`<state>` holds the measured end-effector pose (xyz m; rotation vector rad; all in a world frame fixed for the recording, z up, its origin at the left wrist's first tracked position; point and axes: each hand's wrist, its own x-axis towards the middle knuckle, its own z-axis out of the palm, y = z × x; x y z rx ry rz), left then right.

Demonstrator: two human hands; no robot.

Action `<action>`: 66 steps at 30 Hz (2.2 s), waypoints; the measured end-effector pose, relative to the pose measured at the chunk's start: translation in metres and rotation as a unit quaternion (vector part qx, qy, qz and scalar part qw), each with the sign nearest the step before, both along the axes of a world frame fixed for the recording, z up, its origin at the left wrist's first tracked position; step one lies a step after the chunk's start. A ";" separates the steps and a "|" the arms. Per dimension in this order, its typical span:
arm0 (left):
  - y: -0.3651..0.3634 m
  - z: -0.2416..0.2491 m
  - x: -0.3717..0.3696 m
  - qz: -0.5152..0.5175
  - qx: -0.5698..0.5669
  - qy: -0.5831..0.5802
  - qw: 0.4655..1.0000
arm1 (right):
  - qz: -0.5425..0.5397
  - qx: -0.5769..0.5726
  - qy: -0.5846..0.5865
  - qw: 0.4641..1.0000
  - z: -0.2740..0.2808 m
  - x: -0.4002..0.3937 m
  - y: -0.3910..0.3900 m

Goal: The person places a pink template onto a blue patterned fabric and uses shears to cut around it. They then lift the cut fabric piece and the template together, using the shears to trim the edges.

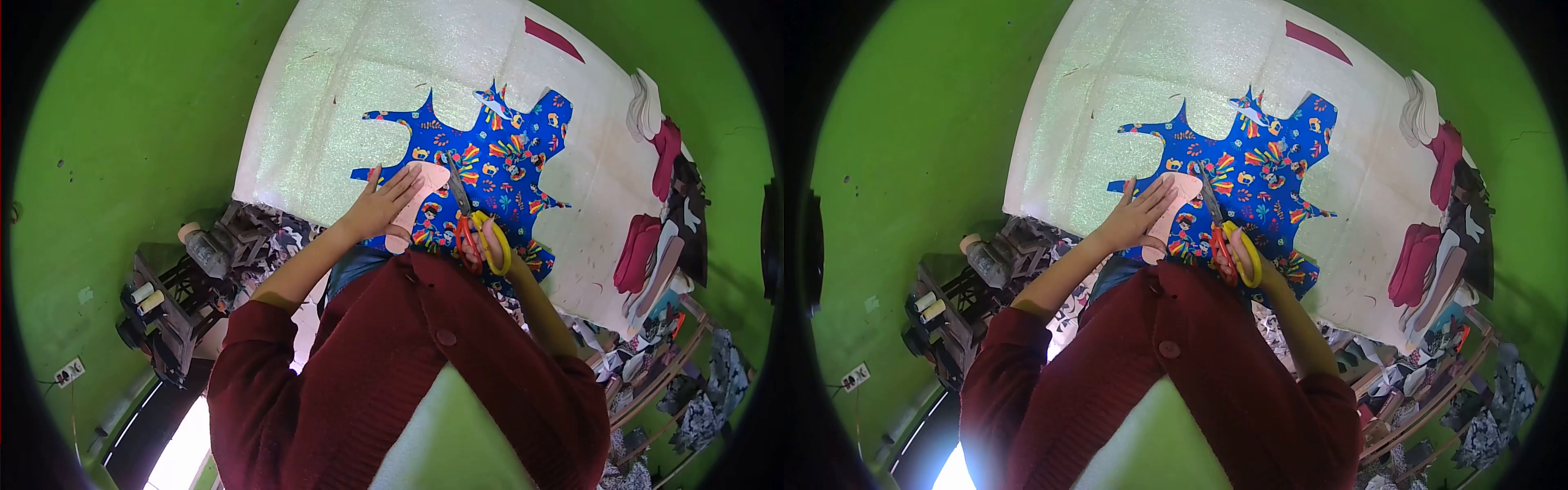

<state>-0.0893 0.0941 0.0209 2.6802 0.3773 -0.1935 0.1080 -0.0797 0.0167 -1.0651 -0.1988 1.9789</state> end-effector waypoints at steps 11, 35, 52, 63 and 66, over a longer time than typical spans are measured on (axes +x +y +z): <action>0.000 -0.004 0.000 -0.001 -0.020 -0.009 1.000 | -0.058 -0.060 -0.082 0.993 0.006 -0.036 -0.001; -0.002 -0.009 -0.002 0.012 -0.015 -0.018 1.000 | 0.175 0.020 -0.223 0.959 0.048 0.040 0.025; -0.002 -0.003 0.000 -0.004 -0.004 0.005 1.000 | 0.218 0.029 -0.141 0.965 0.028 0.077 0.035; -0.002 -0.007 -0.002 -0.001 -0.001 -0.012 1.000 | 0.293 0.112 -0.211 0.926 0.043 0.091 0.054; -0.002 -0.007 -0.002 -0.001 -0.003 -0.012 1.000 | 0.307 0.073 -0.156 0.936 0.031 0.098 0.051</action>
